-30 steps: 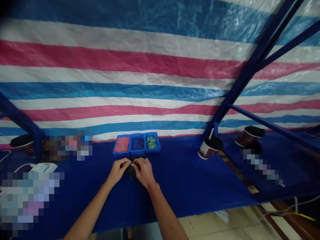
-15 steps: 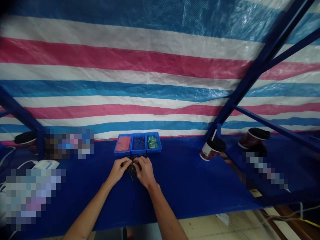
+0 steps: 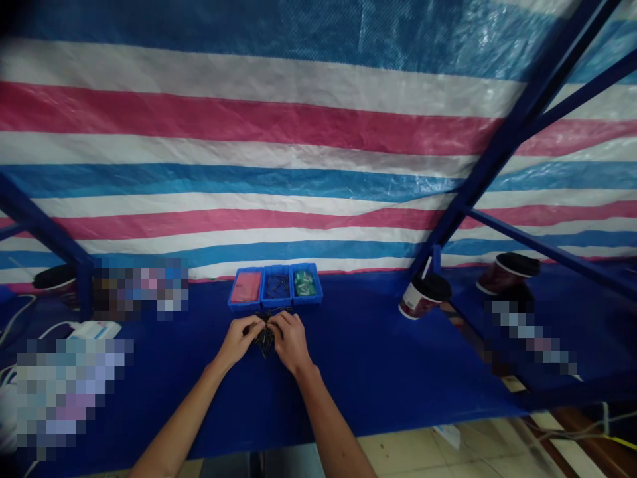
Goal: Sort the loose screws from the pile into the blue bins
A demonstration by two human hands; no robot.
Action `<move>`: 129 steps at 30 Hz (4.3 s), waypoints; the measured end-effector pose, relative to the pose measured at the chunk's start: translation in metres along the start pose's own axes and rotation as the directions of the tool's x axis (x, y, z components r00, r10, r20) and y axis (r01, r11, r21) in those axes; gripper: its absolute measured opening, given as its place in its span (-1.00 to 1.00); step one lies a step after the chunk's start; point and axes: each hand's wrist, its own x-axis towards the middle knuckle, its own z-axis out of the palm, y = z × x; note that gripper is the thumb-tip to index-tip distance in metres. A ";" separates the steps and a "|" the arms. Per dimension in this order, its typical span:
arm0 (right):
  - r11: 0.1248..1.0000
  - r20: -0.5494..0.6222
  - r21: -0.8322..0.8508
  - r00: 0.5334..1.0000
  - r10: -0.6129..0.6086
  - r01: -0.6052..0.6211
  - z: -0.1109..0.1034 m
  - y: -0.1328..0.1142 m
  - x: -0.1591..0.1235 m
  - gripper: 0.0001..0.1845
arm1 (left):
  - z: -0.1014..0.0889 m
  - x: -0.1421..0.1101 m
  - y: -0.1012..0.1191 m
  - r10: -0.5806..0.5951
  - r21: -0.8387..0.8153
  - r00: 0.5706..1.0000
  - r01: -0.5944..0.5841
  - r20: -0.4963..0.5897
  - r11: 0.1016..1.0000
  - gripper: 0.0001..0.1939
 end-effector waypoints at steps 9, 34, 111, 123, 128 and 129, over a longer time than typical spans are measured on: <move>0.999 -0.019 -0.042 1.000 -0.009 0.008 0.001 0.001 -0.001 -0.87 | 0.000 0.000 0.002 0.004 -0.007 1.000 -0.004 -0.010 1.000 -0.58; 1.000 0.002 0.005 1.000 0.000 0.000 -0.003 0.003 0.000 -0.85 | 0.000 0.000 -0.001 0.016 -0.008 1.000 -0.016 0.020 1.000 -0.63; 0.999 0.001 -0.030 0.999 0.040 -0.040 0.001 0.000 -0.002 -0.67 | -0.001 -0.001 0.004 0.012 -0.044 0.999 -0.011 0.035 0.999 -0.65; 0.979 -0.301 -0.041 0.936 0.180 -0.201 -0.017 0.021 0.047 -0.62 | -0.001 0.000 -0.002 -0.029 -0.092 0.999 0.025 -0.039 0.995 -0.65; 0.980 -0.232 -0.036 0.955 0.185 -0.198 -0.034 0.003 0.072 -0.66 | 0.000 0.000 -0.002 -0.044 -0.090 0.998 0.039 -0.055 0.995 -0.63; 0.983 -0.226 0.021 0.957 0.184 -0.184 -0.037 -0.009 0.065 -0.64 | -0.001 0.001 -0.001 -0.045 -0.093 0.997 0.040 -0.056 0.995 -0.63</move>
